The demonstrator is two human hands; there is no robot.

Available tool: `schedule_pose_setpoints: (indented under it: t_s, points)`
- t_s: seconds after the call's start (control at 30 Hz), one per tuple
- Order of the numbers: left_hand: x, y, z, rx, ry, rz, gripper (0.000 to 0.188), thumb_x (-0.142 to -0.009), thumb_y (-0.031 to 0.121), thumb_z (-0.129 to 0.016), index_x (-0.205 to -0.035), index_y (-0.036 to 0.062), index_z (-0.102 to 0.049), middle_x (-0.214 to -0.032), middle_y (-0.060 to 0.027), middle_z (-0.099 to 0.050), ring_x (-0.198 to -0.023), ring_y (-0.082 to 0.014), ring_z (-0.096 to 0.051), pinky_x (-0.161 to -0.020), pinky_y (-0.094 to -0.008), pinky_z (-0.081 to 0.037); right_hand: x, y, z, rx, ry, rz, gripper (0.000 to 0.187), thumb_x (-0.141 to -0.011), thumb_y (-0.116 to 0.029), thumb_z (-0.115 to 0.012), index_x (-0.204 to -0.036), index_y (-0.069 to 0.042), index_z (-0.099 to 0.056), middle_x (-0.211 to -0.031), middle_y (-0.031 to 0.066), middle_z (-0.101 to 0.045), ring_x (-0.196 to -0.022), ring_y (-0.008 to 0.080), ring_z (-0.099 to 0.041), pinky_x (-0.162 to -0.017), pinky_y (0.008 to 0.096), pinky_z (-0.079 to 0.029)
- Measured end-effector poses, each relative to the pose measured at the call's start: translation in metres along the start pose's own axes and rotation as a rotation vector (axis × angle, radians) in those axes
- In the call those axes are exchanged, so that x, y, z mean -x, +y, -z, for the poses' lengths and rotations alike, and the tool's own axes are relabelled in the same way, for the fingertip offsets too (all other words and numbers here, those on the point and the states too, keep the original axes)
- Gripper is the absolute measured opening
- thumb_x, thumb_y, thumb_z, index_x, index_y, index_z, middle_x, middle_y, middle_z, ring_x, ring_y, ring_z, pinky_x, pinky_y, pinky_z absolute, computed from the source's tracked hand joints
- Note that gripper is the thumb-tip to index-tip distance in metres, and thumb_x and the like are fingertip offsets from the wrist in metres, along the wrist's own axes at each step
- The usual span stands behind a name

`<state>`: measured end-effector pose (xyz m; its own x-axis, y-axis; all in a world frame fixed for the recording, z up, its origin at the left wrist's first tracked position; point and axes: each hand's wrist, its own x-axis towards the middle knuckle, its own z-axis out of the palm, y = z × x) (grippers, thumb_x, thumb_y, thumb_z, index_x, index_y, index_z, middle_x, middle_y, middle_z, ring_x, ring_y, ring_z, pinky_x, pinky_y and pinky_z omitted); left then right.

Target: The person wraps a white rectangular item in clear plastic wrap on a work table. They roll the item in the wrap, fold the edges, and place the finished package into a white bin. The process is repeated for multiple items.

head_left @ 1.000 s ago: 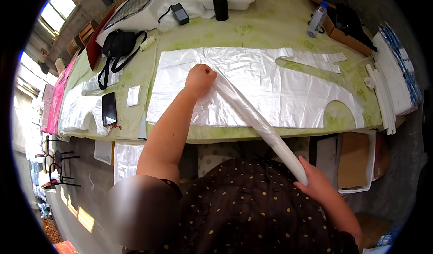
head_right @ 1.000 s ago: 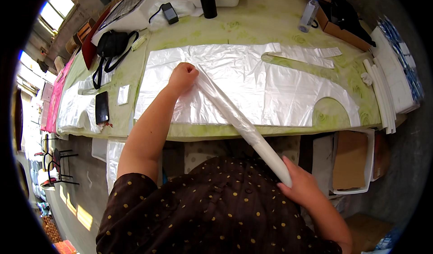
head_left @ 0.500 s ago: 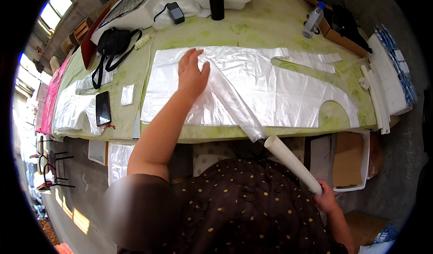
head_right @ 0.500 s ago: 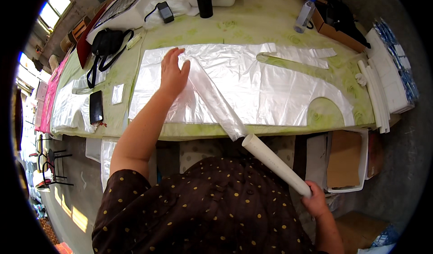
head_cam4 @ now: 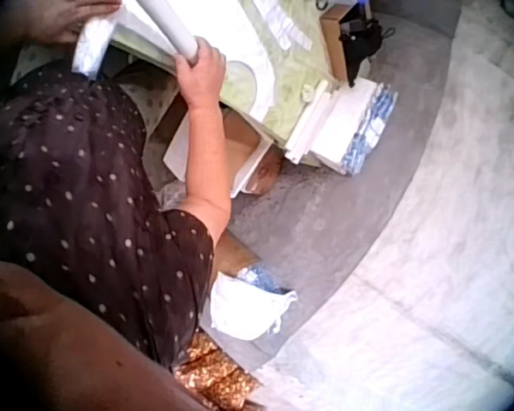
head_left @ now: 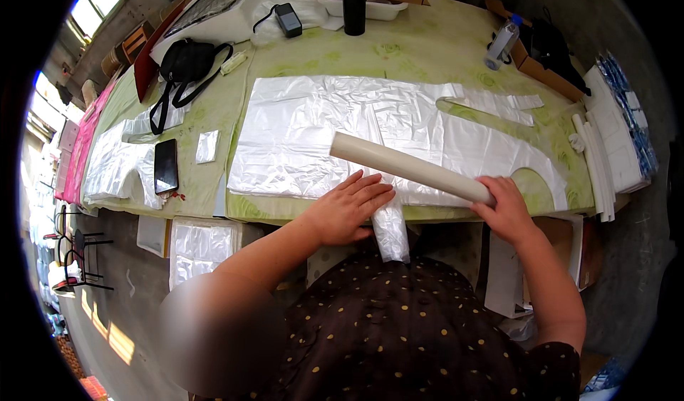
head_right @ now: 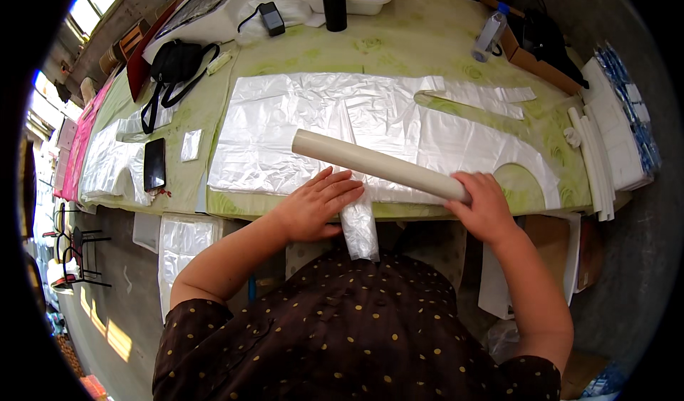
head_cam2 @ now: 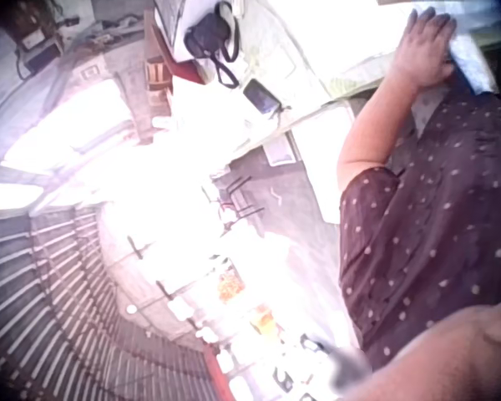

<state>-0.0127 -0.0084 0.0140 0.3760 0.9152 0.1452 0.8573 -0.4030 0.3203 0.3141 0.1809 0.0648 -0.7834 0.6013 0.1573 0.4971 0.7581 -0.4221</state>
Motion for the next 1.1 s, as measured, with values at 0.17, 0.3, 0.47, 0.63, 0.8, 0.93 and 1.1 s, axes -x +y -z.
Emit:
schedule_pose_setpoints:
  t_s: [0.17,0.3,0.47,0.63,0.8,0.93,1.1]
  points:
    - [-0.005,0.004,0.0,-0.015,-0.01,0.024,0.085,-0.075,0.018,-0.078,-0.151,0.0076,-0.043,-0.154,-0.0092,-0.045,-0.148,-0.031,-0.036,-0.126,-0.0493,-0.025,-0.061,0.026,-0.028,0.194,0.03,0.034,0.047,-0.082,-0.027,-0.076,-0.123,-0.008,-0.065,-0.109,0.014,-0.066,-0.103,0.0361,-0.058,-0.093,0.0457,-0.046]
    - [-0.011,0.012,-0.004,-0.026,0.048,0.085,0.077,-0.079,0.018,-0.072,-0.15,0.0079,-0.046,-0.153,-0.0084,-0.045,-0.148,-0.0298,-0.035,-0.125,-0.0481,-0.026,-0.092,0.033,-0.034,0.279,0.092,-0.169,0.049,-0.083,-0.028,-0.076,-0.126,-0.008,-0.065,-0.112,0.0133,-0.066,-0.106,0.0357,-0.058,-0.094,0.0456,-0.047]
    - [-0.01,0.015,-0.007,-0.126,0.072,0.13,0.075,-0.078,0.023,-0.074,-0.148,0.0131,-0.049,-0.157,-0.0105,-0.039,-0.152,-0.0339,-0.026,-0.125,-0.0542,-0.022,-0.087,0.037,-0.03,0.255,0.151,-0.155,0.049,-0.082,-0.026,-0.077,-0.127,-0.009,-0.064,-0.114,0.0125,-0.066,-0.108,0.0353,-0.058,-0.096,0.0461,-0.046]
    - [-0.002,0.014,-0.024,-0.117,0.371,0.18,0.091,-0.071,0.027,-0.083,-0.152,0.0204,-0.042,-0.164,-0.0148,-0.025,-0.154,-0.0441,-0.016,-0.123,-0.0638,-0.016,-0.047,0.035,-0.024,0.124,0.133,0.038,0.049,-0.078,-0.023,-0.078,-0.124,-0.01,-0.066,-0.114,0.0111,-0.066,-0.108,0.0351,-0.057,-0.097,0.046,-0.044]
    - [0.002,0.007,-0.031,-0.07,0.47,0.162,0.103,-0.064,0.028,-0.088,-0.153,0.0225,-0.037,-0.166,-0.0153,-0.019,-0.153,-0.0481,-0.014,-0.121,-0.0669,-0.015,-0.003,0.044,-0.003,0.117,0.041,0.13,0.052,-0.07,-0.016,-0.083,-0.12,-0.01,-0.067,-0.115,0.0093,-0.063,-0.115,0.0334,-0.053,-0.105,0.0446,-0.039]
    - [0.002,0.007,-0.03,0.088,0.491,0.139,0.101,-0.065,0.025,-0.087,-0.154,0.019,-0.038,-0.166,-0.0141,-0.022,-0.154,-0.0441,-0.016,-0.124,-0.0622,-0.015,0.024,0.065,0.02,0.071,-0.024,0.078,0.053,-0.068,-0.011,-0.083,-0.119,-0.01,-0.069,-0.118,0.0103,-0.063,-0.116,0.0339,-0.054,-0.104,0.0436,-0.04]
    - [-0.01,0.019,-0.013,-0.059,0.132,0.268,0.086,-0.076,0.028,-0.079,-0.152,0.0142,-0.042,-0.162,-0.0106,-0.035,-0.154,-0.0333,-0.025,-0.125,-0.0572,-0.017,0.038,0.095,0.03,0.021,0.015,-0.04,0.053,-0.07,-0.011,-0.08,-0.121,-0.009,-0.068,-0.116,0.0104,-0.064,-0.114,0.0349,-0.055,-0.103,0.0448,-0.042]
